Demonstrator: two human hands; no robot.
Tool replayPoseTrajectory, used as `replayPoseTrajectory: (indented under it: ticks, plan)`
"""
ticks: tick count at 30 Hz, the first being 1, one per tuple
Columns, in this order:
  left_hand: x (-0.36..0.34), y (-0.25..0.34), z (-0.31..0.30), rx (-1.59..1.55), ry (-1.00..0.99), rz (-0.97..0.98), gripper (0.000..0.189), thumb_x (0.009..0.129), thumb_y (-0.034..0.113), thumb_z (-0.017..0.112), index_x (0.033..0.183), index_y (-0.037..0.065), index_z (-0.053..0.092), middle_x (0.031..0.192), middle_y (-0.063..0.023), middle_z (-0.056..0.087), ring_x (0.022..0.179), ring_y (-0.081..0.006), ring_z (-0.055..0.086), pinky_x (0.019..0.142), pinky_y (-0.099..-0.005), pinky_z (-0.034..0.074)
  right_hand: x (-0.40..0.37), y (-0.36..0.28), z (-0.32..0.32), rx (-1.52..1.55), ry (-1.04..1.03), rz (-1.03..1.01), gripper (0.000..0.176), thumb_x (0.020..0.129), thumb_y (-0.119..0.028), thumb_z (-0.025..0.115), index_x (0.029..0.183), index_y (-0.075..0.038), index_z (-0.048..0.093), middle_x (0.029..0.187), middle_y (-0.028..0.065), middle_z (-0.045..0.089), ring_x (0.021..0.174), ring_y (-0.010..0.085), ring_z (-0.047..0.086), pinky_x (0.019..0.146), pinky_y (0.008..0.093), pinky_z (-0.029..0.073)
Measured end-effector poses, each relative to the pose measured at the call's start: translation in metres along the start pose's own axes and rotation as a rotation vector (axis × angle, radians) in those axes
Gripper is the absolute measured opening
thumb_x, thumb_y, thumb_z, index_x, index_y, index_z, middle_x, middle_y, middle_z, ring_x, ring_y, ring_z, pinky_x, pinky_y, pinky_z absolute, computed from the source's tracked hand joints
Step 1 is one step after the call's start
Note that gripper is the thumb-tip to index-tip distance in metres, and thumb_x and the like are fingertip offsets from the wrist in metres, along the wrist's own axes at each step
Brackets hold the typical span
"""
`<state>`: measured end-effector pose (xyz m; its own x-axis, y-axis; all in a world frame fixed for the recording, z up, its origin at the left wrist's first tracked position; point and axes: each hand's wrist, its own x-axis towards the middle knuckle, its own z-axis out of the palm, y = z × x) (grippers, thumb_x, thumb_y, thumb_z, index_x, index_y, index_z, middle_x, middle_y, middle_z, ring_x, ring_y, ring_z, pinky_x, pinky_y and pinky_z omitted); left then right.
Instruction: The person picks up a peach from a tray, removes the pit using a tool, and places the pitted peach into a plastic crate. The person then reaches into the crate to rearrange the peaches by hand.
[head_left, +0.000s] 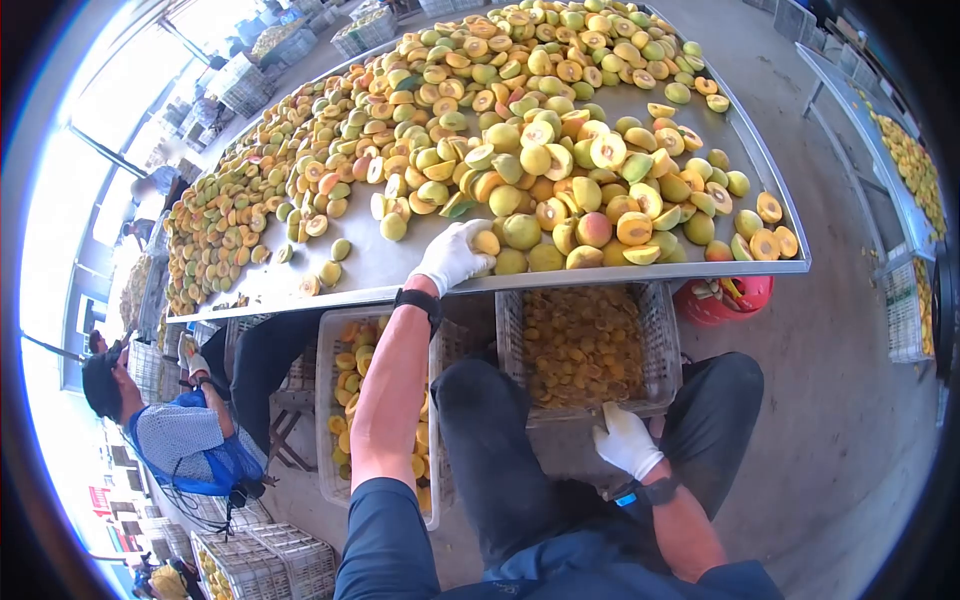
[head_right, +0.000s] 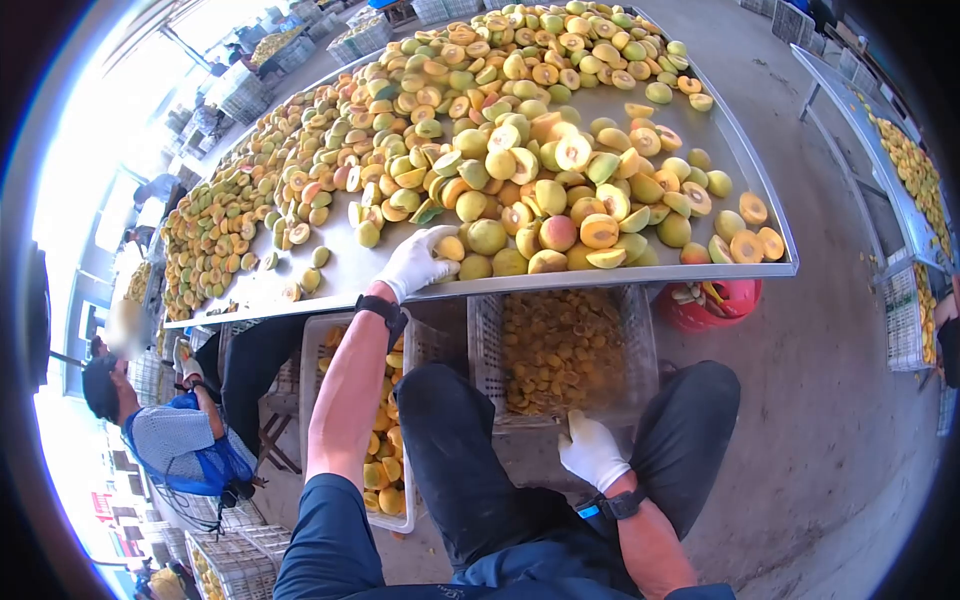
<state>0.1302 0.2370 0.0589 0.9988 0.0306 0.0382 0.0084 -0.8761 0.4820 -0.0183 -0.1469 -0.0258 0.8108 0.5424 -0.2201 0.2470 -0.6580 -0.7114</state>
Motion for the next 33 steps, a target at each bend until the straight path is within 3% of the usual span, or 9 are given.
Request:
replayPoseTrajectory:
  ticks: [3, 5, 6, 9, 12, 18, 24, 31, 33]
  plan:
    - [0.001, 0.009, 0.003, -0.107, 0.062, -0.136, 0.044, 0.076, 0.023, 0.078, 0.114, 0.003, 0.065, 0.103, -0.0162, 0.069, 0.092, -0.0249, 0.067, 0.084, -0.0341, 0.052, 0.000, -0.001, -0.004, -0.010, -0.038, 0.015, 0.034, 0.082, -0.017, 0.063, 0.106, 0.005, 0.055, 0.081, 0.0296, 0.063, 0.081, 0.0473, 0.062, 0.070, 0.0517, 0.049]
    - [-0.005, 0.014, 0.003, -0.170, 0.285, -0.211, 0.036, 0.078, 0.025, 0.079, 0.102, 0.001, 0.068, 0.086, -0.0137, 0.070, 0.083, -0.0235, 0.068, 0.079, -0.0348, 0.052, -0.001, -0.001, -0.005, 0.026, 0.020, 0.001, 0.029, 0.082, -0.018, 0.063, 0.101, 0.002, 0.054, 0.079, 0.0282, 0.063, 0.079, 0.0474, 0.061, 0.069, 0.0533, 0.048]
    - [-0.008, 0.018, -0.003, -0.108, 0.350, -0.208, 0.034, 0.082, 0.027, 0.077, 0.097, -0.001, 0.067, 0.086, -0.0153, 0.070, 0.072, -0.0247, 0.068, 0.067, -0.0332, 0.053, -0.002, 0.000, -0.006, 0.056, 0.069, -0.012, 0.024, 0.082, -0.018, 0.062, 0.096, -0.001, 0.053, 0.077, 0.0269, 0.063, 0.077, 0.0475, 0.061, 0.068, 0.0550, 0.047]
    - [-0.030, 0.050, -0.027, -0.804, 0.321, -0.326, 0.029, 0.091, 0.024, 0.069, 0.104, -0.002, 0.064, 0.083, -0.0079, 0.068, 0.057, -0.0103, 0.063, 0.045, -0.0203, 0.047, -0.005, -0.006, -0.014, 0.113, 0.079, -0.004, 0.021, 0.083, -0.016, 0.062, 0.096, -0.001, 0.053, 0.076, 0.0265, 0.062, 0.075, 0.0470, 0.061, 0.065, 0.0539, 0.047]
    - [-0.069, 0.092, -0.039, -1.128, 0.298, -0.259, 0.030, 0.092, 0.023, 0.069, 0.108, -0.001, 0.063, 0.083, -0.0086, 0.068, 0.056, -0.0109, 0.062, 0.045, -0.0200, 0.047, -0.008, -0.023, -0.026, 0.266, 0.121, -0.046, 0.019, 0.084, -0.013, 0.061, 0.096, -0.002, 0.053, 0.075, 0.0262, 0.062, 0.074, 0.0458, 0.061, 0.062, 0.0520, 0.047]
    - [-0.165, 0.174, 0.010, -1.725, 0.176, -0.323, 0.031, 0.091, 0.026, 0.051, 0.107, 0.000, 0.057, 0.092, -0.0268, 0.067, 0.049, -0.0178, 0.052, 0.039, -0.0226, 0.035, -0.033, -0.096, -0.075, 0.322, 0.300, -0.320, 0.022, 0.085, -0.008, 0.062, 0.105, -0.001, 0.054, 0.079, 0.0240, 0.062, 0.076, 0.0441, 0.062, 0.063, 0.0486, 0.048]
    - [-0.208, 0.194, 0.066, -1.634, 0.112, -0.347, 0.051, 0.103, 0.039, 0.034, 0.118, -0.002, 0.060, 0.089, -0.0157, 0.068, 0.059, -0.0132, 0.058, 0.045, -0.0193, 0.038, -0.056, -0.100, -0.063, 0.183, 0.313, -0.373, 0.019, 0.085, -0.008, 0.062, 0.099, 0.000, 0.052, 0.081, 0.0233, 0.061, 0.077, 0.0438, 0.062, 0.066, 0.0484, 0.048]
    - [-0.220, 0.184, 0.100, -1.416, 0.312, -0.250, 0.048, 0.102, 0.042, 0.042, 0.112, 0.001, 0.064, 0.086, -0.0082, 0.069, 0.067, -0.0102, 0.061, 0.050, -0.0178, 0.041, -0.057, -0.096, -0.044, -0.024, 0.225, -0.238, 0.019, 0.085, -0.009, 0.061, 0.099, 0.001, 0.052, 0.084, 0.0237, 0.062, 0.077, 0.0439, 0.062, 0.066, 0.0495, 0.049]
    - [-0.225, 0.177, 0.097, -1.526, 0.203, -0.310, 0.039, 0.100, 0.035, 0.049, 0.107, 0.001, 0.066, 0.094, -0.0080, 0.067, 0.079, -0.0127, 0.063, 0.075, -0.0271, 0.051, -0.058, -0.097, -0.041, -0.054, 0.201, -0.213, 0.020, 0.086, -0.012, 0.059, 0.100, 0.000, 0.052, 0.085, 0.0236, 0.063, 0.079, 0.0436, 0.063, 0.068, 0.0501, 0.050]
